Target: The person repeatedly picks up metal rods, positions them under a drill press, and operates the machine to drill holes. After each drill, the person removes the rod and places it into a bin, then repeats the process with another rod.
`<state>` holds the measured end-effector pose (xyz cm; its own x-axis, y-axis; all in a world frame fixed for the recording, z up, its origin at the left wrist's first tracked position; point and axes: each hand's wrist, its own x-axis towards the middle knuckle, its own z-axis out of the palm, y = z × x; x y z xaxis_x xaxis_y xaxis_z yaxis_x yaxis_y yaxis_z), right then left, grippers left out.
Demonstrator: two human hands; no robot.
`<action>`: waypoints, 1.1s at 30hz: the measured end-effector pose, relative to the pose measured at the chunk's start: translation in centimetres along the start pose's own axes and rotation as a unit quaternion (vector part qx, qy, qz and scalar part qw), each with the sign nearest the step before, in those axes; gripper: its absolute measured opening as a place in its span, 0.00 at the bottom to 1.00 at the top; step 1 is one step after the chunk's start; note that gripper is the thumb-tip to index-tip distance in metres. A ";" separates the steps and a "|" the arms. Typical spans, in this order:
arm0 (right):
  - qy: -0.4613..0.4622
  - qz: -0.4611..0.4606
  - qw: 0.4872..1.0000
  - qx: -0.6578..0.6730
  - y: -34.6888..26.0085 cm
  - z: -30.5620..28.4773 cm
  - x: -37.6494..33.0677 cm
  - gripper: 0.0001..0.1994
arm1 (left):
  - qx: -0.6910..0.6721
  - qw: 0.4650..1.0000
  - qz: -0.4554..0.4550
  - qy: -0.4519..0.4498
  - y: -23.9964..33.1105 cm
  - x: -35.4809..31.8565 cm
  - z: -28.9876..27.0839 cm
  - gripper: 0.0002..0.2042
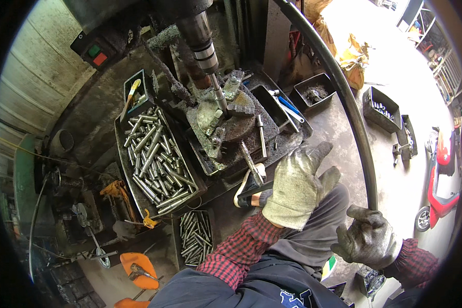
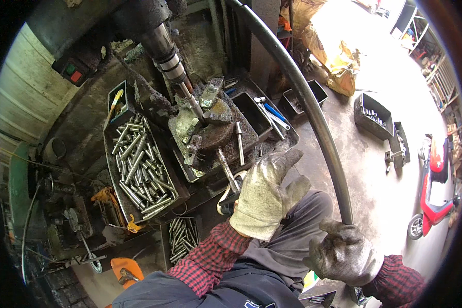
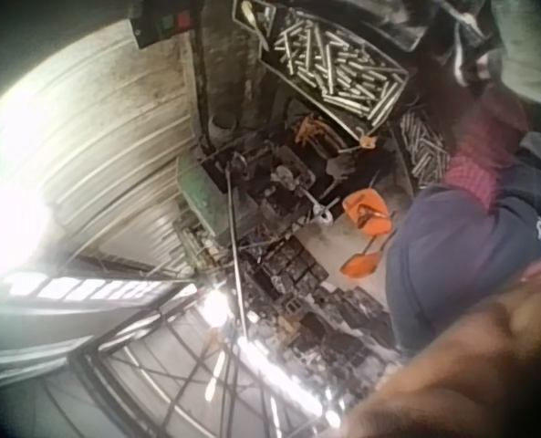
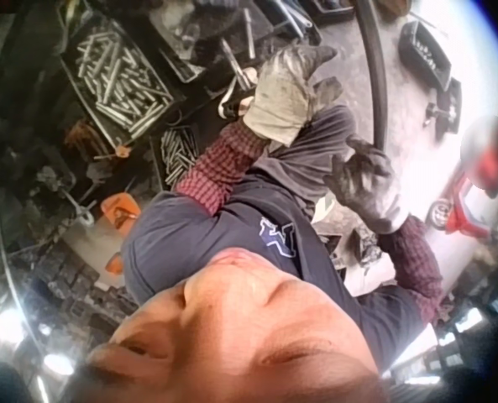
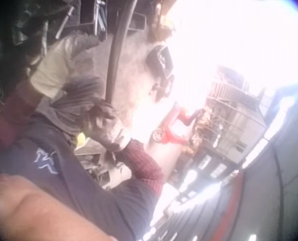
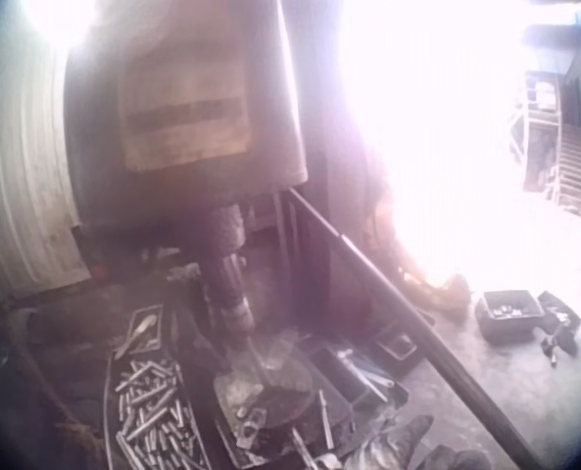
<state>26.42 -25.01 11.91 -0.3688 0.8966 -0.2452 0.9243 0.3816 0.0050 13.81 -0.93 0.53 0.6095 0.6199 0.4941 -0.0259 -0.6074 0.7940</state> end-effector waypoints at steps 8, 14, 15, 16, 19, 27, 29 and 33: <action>0.082 0.061 0.994 0.045 -0.5 0.9 -0.6 0.26 | 0.033 0.966 -0.190 -0.172 1.1 2.5 -0.2 0.20; 0.112 0.069 0.991 -0.004 -1.9 -2.3 0.8 0.31 | -0.369 0.863 -0.345 0.028 -1.2 -6.2 -8.9 0.08; 0.129 0.067 0.989 0.008 -1.9 -2.8 1.0 0.29 | -0.275 0.916 -0.291 0.039 -2.2 -7.9 -10.4 0.08; 0.119 0.063 0.990 0.034 -1.9 -3.4 1.1 0.28 | -0.173 0.956 -0.231 0.055 -3.2 -9.7 -11.7 0.10; 0.127 0.037 0.988 0.083 -1.3 -5.7 0.5 0.19 | -0.481 0.663 -0.394 0.417 -7.1 -14.2 -13.8 0.22; 0.245 0.040 0.966 0.077 0.2 -9.2 -1.4 0.18 | -0.463 0.636 -0.360 0.502 -8.3 -15.0 -13.5 0.21; 0.291 0.064 0.952 0.063 0.6 -9.4 -1.9 0.18 | -0.377 0.825 -0.277 0.317 -2.8 -10.4 -11.5 0.14; 0.404 0.148 0.903 0.018 1.2 -9.2 -3.3 0.18 | 0.070 0.975 0.027 -0.211 0.2 3.5 0.3 0.20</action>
<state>27.83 -25.48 21.69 -0.0440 0.8350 0.5485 0.9913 0.1045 -0.0797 16.18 1.03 2.32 0.8827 0.3440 0.3201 0.0237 -0.7130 0.7008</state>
